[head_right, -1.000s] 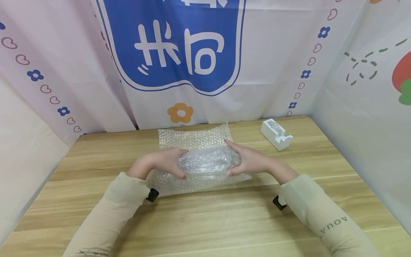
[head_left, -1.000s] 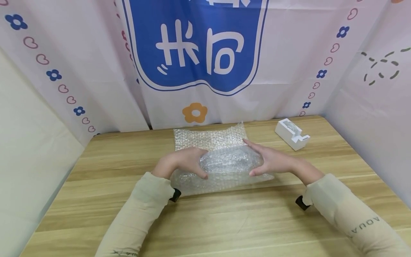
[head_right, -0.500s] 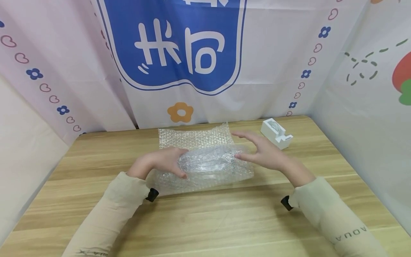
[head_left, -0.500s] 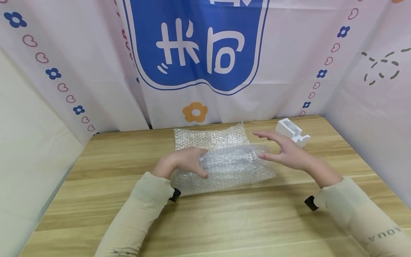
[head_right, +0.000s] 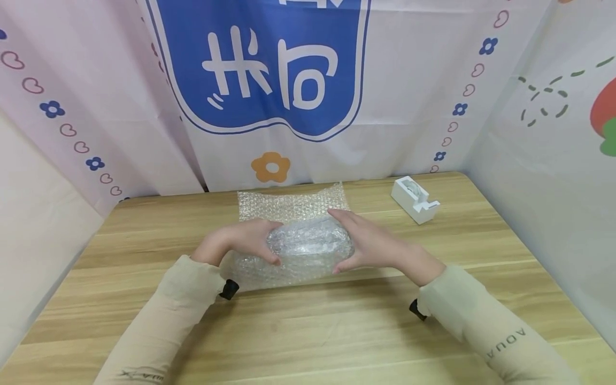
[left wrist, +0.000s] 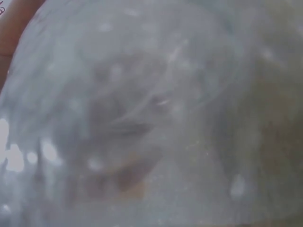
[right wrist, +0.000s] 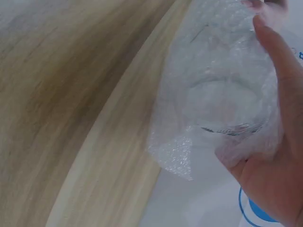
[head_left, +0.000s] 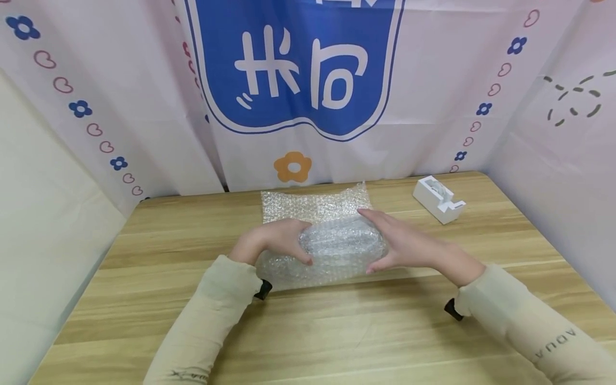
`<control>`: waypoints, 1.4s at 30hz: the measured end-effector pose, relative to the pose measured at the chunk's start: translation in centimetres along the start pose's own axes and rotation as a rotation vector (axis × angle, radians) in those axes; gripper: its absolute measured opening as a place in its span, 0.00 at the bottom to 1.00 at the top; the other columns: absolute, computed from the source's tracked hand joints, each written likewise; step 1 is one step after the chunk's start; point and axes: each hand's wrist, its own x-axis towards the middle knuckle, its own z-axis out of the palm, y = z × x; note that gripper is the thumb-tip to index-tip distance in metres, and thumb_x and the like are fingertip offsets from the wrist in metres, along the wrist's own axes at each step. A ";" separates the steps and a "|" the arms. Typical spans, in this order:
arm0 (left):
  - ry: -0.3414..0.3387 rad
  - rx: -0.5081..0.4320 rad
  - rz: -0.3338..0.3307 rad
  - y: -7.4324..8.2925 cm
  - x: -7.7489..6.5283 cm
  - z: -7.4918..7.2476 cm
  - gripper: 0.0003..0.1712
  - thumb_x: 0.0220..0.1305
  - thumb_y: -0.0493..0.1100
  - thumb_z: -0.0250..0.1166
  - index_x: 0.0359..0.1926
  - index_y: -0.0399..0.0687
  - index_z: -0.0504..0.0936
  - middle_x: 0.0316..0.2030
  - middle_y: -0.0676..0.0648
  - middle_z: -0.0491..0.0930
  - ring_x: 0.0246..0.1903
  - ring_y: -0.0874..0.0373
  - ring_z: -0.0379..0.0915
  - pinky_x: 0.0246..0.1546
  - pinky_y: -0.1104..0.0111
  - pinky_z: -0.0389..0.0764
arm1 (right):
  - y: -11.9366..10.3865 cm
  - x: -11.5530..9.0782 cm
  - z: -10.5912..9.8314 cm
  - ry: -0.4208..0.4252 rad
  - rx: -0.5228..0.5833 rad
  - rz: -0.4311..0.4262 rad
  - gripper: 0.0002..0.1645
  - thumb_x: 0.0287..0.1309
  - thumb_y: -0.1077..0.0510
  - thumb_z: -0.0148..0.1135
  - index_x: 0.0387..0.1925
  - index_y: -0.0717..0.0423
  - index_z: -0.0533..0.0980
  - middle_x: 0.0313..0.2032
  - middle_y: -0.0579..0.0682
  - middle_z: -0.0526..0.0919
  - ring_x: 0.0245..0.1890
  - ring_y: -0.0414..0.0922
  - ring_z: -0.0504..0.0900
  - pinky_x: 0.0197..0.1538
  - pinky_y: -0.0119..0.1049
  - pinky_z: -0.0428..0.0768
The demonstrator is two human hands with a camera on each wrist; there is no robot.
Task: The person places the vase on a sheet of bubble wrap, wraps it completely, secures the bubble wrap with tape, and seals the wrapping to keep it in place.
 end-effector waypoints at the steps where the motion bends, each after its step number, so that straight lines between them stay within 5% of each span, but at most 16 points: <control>1: 0.000 0.002 0.002 0.0 0.0 0.0 0.58 0.55 0.52 0.77 0.77 0.32 0.57 0.75 0.37 0.61 0.73 0.42 0.59 0.72 0.52 0.63 | 0.2 0.1 0.1 -0.005 0.032 0.008 0.79 0.37 0.38 0.86 0.79 0.64 0.49 0.77 0.64 0.55 0.75 0.63 0.58 0.73 0.59 0.59; 7: -0.003 0.004 -0.002 0.0 0.1 -0.1 0.58 0.55 0.53 0.77 0.77 0.33 0.57 0.75 0.37 0.60 0.73 0.41 0.58 0.72 0.52 0.62 | 1.0 0.3 0.9 0.005 0.174 0.040 0.78 0.33 0.46 0.89 0.79 0.59 0.50 0.76 0.64 0.57 0.72 0.64 0.62 0.70 0.62 0.64; 16: -0.030 -0.001 -0.019 -0.2 0.2 0.0 0.59 0.55 0.55 0.76 0.78 0.35 0.56 0.76 0.38 0.59 0.74 0.42 0.57 0.72 0.51 0.63 | 1.3 0.3 1.3 0.035 0.203 0.027 0.71 0.34 0.45 0.87 0.76 0.58 0.56 0.73 0.61 0.63 0.69 0.61 0.67 0.69 0.61 0.66; 29: -0.075 -0.011 -0.052 -0.4 0.1 -0.2 0.59 0.57 0.61 0.73 0.78 0.34 0.57 0.76 0.37 0.59 0.74 0.39 0.54 0.73 0.48 0.59 | 2.0 0.5 0.9 -0.081 0.378 0.136 0.70 0.41 0.44 0.84 0.79 0.51 0.51 0.73 0.65 0.61 0.65 0.64 0.71 0.64 0.66 0.70; 33: -0.088 -0.021 -0.065 -0.6 0.2 -0.3 0.60 0.57 0.62 0.72 0.78 0.35 0.56 0.76 0.36 0.58 0.75 0.39 0.53 0.73 0.46 0.58 | 2.5 0.7 0.9 -0.107 0.437 0.160 0.69 0.45 0.46 0.82 0.80 0.50 0.49 0.76 0.67 0.55 0.68 0.68 0.65 0.65 0.71 0.65; 42: -0.096 -0.024 -0.067 -0.7 0.2 -0.4 0.61 0.57 0.63 0.72 0.79 0.34 0.54 0.76 0.36 0.57 0.75 0.38 0.51 0.73 0.46 0.57 | 3.4 0.5 1.6 -0.136 0.590 0.160 0.64 0.54 0.51 0.76 0.80 0.55 0.45 0.72 0.67 0.58 0.63 0.63 0.72 0.63 0.59 0.74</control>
